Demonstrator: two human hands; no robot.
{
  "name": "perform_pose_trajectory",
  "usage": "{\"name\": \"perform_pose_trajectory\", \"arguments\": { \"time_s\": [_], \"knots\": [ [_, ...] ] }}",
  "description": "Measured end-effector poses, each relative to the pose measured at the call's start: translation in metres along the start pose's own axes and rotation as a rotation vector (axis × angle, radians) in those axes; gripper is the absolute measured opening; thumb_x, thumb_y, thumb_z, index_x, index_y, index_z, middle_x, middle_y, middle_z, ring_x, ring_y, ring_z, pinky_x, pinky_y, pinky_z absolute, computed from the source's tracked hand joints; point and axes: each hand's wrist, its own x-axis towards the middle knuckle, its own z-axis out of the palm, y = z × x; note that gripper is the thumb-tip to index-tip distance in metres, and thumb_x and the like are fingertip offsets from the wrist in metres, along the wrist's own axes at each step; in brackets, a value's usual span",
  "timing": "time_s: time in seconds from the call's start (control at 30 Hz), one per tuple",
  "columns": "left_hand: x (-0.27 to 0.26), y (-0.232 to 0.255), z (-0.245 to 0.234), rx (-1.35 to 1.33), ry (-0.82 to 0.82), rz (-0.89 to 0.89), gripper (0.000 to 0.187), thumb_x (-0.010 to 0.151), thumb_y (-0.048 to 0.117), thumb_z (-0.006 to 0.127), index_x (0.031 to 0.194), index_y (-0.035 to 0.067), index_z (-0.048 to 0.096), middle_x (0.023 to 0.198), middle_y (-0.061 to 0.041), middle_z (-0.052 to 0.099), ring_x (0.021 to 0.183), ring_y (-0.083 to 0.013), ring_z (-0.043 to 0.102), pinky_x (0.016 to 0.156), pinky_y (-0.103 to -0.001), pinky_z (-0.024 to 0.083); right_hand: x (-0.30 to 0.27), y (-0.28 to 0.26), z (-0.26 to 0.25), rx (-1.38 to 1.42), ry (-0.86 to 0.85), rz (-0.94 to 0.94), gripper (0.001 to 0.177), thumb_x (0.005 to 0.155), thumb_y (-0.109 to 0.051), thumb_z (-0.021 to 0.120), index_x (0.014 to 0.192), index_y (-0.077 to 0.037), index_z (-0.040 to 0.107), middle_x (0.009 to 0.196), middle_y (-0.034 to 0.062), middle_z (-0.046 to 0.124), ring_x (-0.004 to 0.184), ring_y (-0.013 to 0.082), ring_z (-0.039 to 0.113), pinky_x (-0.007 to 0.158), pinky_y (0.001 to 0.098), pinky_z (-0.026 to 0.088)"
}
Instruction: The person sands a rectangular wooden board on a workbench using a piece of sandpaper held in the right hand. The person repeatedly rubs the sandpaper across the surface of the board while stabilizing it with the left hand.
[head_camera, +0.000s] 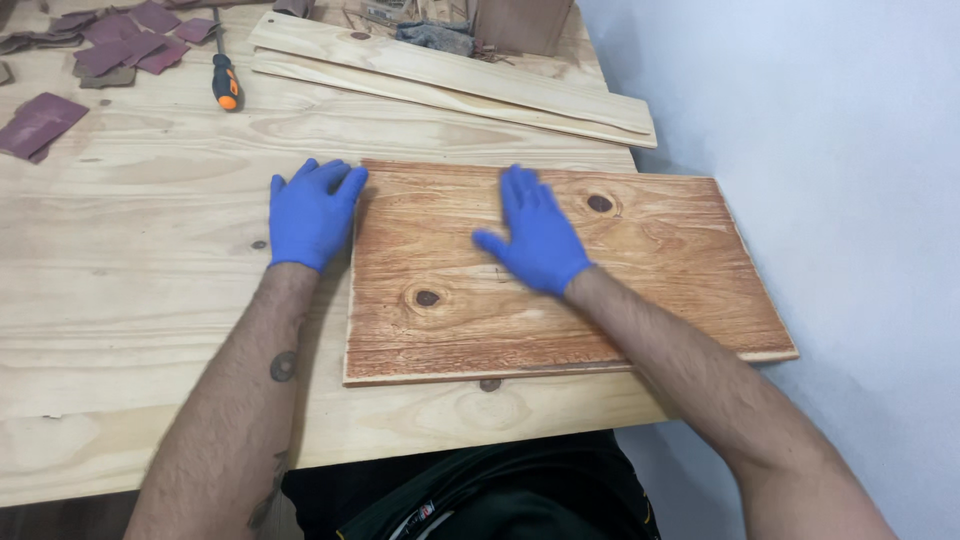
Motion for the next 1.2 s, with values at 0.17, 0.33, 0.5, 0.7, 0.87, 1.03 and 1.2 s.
{"name": "perform_pose_trajectory", "arguments": {
  "time_s": [0.17,0.33,0.5,0.7,0.87,1.03,1.2],
  "knots": [
    [-0.029,0.045,-0.019,0.205,-0.082,0.025,0.084,0.099,0.072,0.036,0.156,0.011,0.044,0.166,-0.006,0.039,0.155,-0.0328,0.025,0.122,-0.064,0.011,-0.123,-0.071,0.0,0.112,-0.167,-0.423,0.113,0.089,-0.076,0.05,0.163,0.003,0.017,0.17,0.0289,0.017,0.159,0.0456,0.011,0.128,0.0535,0.009],
    [-0.034,0.058,-0.016,0.187,-0.105,-0.033,0.087,0.092,0.069,0.039,0.157,0.011,0.041,0.168,-0.006,0.033,0.155,-0.0318,0.019,0.121,-0.066,0.007,-0.114,-0.033,0.004,0.125,-0.126,-0.538,0.104,0.093,-0.076,0.034,0.165,-0.004,0.016,0.172,0.0227,0.018,0.159,0.0433,0.013,0.128,0.0543,0.01],
    [-0.047,0.078,-0.02,0.147,-0.113,-0.146,0.099,0.1,0.081,0.033,0.164,0.006,0.03,0.173,-0.012,0.026,0.161,-0.0312,0.015,0.126,-0.062,-0.001,-0.007,0.062,0.001,-0.049,0.0,-0.015,0.086,0.105,-0.064,0.04,0.165,-0.004,0.026,0.17,0.0228,0.027,0.157,0.043,0.024,0.127,0.0592,0.021],
    [-0.041,0.072,-0.012,0.205,-0.109,-0.095,0.093,0.1,0.08,0.036,0.167,0.016,0.025,0.171,-0.014,0.027,0.159,-0.0355,0.014,0.123,-0.069,0.0,-0.02,0.021,0.008,-0.04,0.015,-0.083,0.097,0.1,-0.072,0.044,0.163,0.0,0.026,0.169,0.0252,0.027,0.158,0.0428,0.022,0.129,0.0556,0.02],
    [-0.041,0.069,-0.009,0.209,-0.111,-0.092,0.093,0.1,0.08,0.036,0.167,0.017,0.025,0.171,-0.014,0.028,0.159,-0.0372,0.015,0.122,-0.069,0.0,-0.134,-0.047,-0.007,0.06,-0.21,-0.372,0.116,0.087,-0.087,0.033,0.165,-0.002,0.017,0.171,0.0241,0.018,0.158,0.0436,0.013,0.128,0.0549,0.009],
    [-0.04,0.067,-0.003,0.205,-0.116,-0.07,0.091,0.101,0.078,0.036,0.167,0.017,0.026,0.171,-0.013,0.03,0.159,-0.0369,0.014,0.121,-0.071,-0.004,-0.121,0.004,-0.017,0.071,-0.251,-0.274,0.1,0.094,-0.058,0.066,0.165,-0.005,0.021,0.17,0.023,0.022,0.157,0.044,0.014,0.127,0.0553,0.01],
    [-0.04,0.071,-0.011,0.208,-0.151,-0.04,0.089,0.101,0.079,0.034,0.168,0.021,0.026,0.171,-0.012,0.029,0.16,-0.0359,0.016,0.122,-0.071,0.002,-0.027,0.136,-0.01,-0.058,-0.005,0.243,0.092,0.104,-0.071,0.033,0.167,-0.005,0.023,0.173,0.0189,0.023,0.16,0.0373,0.019,0.131,0.0532,0.017]
  ]
}}
